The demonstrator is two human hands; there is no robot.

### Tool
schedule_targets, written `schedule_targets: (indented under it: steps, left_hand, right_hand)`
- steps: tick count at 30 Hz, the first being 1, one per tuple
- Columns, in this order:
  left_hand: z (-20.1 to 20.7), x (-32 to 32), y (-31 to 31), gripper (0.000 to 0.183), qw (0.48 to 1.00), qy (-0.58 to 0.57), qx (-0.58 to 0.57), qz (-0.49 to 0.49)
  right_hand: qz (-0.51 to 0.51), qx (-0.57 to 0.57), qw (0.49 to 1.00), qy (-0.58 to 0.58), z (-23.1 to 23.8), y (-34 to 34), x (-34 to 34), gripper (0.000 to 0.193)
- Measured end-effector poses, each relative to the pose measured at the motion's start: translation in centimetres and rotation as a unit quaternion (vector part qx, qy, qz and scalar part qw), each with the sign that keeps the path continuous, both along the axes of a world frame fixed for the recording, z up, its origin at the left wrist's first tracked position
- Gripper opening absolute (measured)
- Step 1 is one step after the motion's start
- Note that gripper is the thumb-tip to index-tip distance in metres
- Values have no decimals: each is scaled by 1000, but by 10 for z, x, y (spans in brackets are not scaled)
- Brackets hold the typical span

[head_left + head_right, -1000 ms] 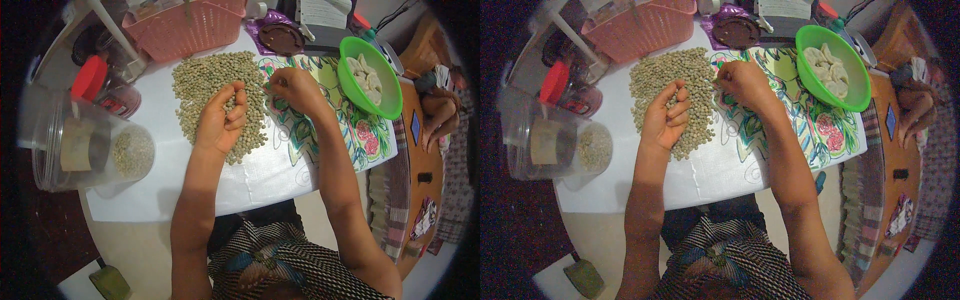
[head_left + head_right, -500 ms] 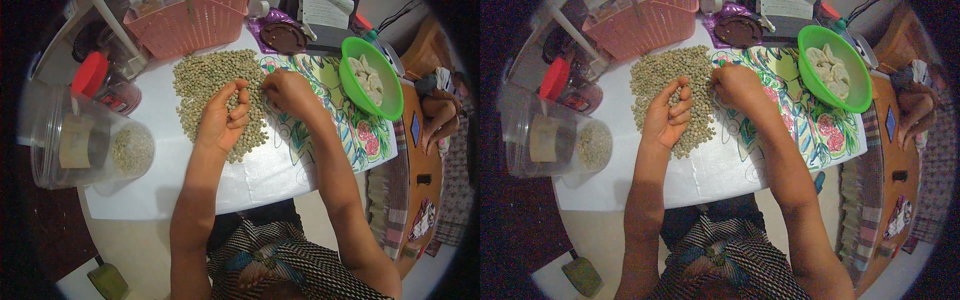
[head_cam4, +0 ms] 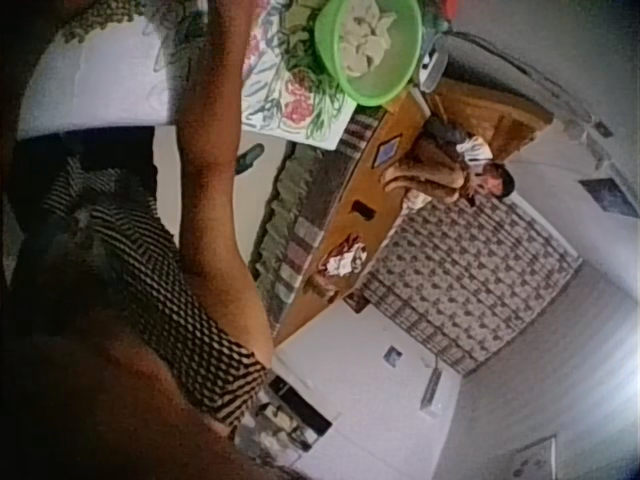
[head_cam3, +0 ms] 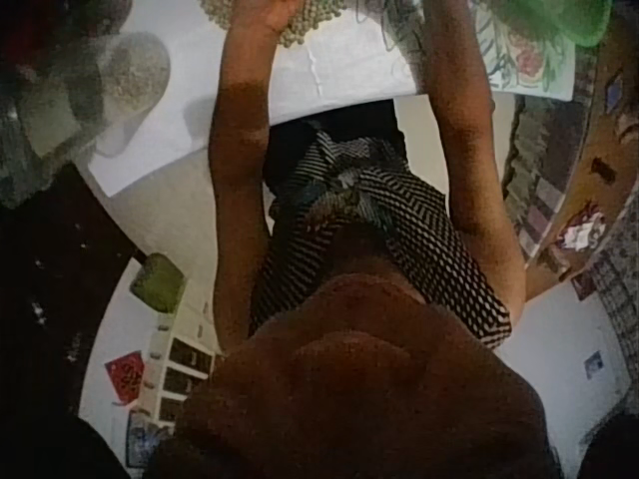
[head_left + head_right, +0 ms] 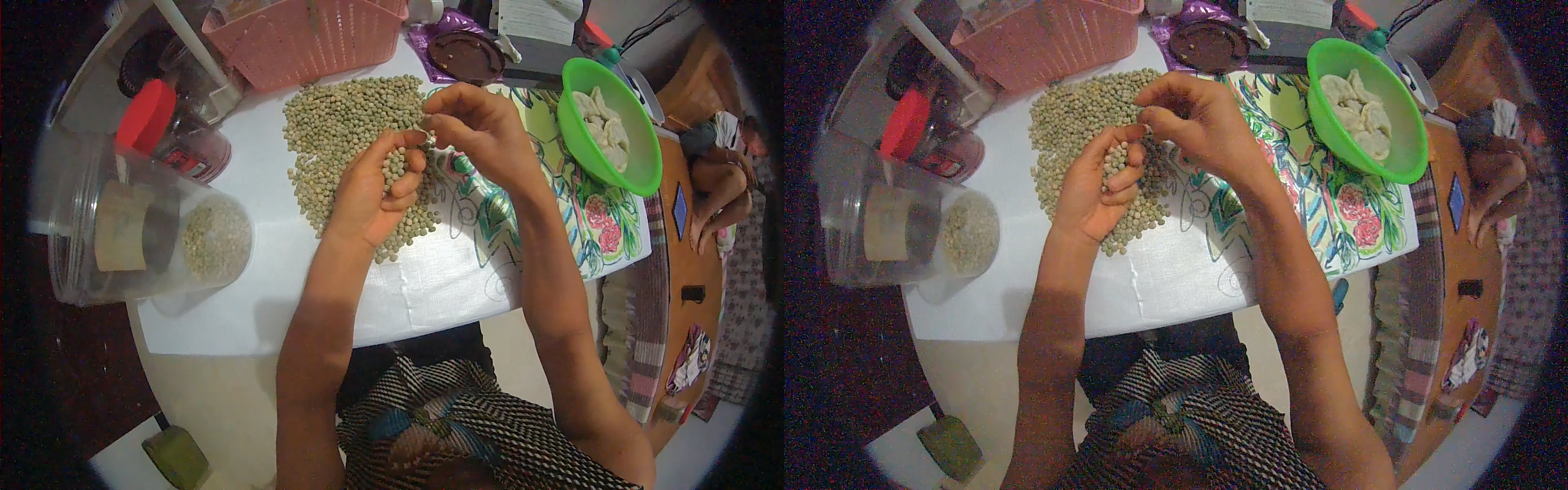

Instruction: The person sorts dried beans by hand, picking through a pile on the table and separating individual beans.

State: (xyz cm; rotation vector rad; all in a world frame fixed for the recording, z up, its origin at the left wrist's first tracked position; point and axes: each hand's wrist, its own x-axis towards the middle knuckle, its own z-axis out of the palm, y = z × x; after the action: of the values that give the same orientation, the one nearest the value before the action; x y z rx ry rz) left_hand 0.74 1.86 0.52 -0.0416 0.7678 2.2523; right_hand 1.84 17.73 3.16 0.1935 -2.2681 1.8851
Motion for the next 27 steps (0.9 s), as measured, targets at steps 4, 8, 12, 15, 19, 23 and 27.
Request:
schedule_targets:
  steps: [4,8,12,15,19,23,27]
  left_hand:
    - [3,1,3,21,1000,-2,9,-6]
    - [1,-1,2,20,999,-29,19,3]
    - [-4,-5,-3,18,998,-32,57,6]
    - [-3,-6,-3,17,998,-28,51,10]
    - [-3,-5,-3,16,998,-29,54,12]
    - [-4,-5,-3,17,998,-26,57,11]
    - [-3,-5,-2,16,998,-32,55,11]
  right_hand:
    - [1,-40,999,27,4,1,1,14]
    - [-50,139,989,4,-7,32,-4,16]
    - [-11,381,924,-37,-8,29,-1,12]
    - [25,372,927,-32,-6,23,3,13]
    - [62,400,914,-13,-6,20,3,14]
    - [58,463,883,45,-17,19,-1,14]
    - [45,493,869,11,-15,14,1,11]
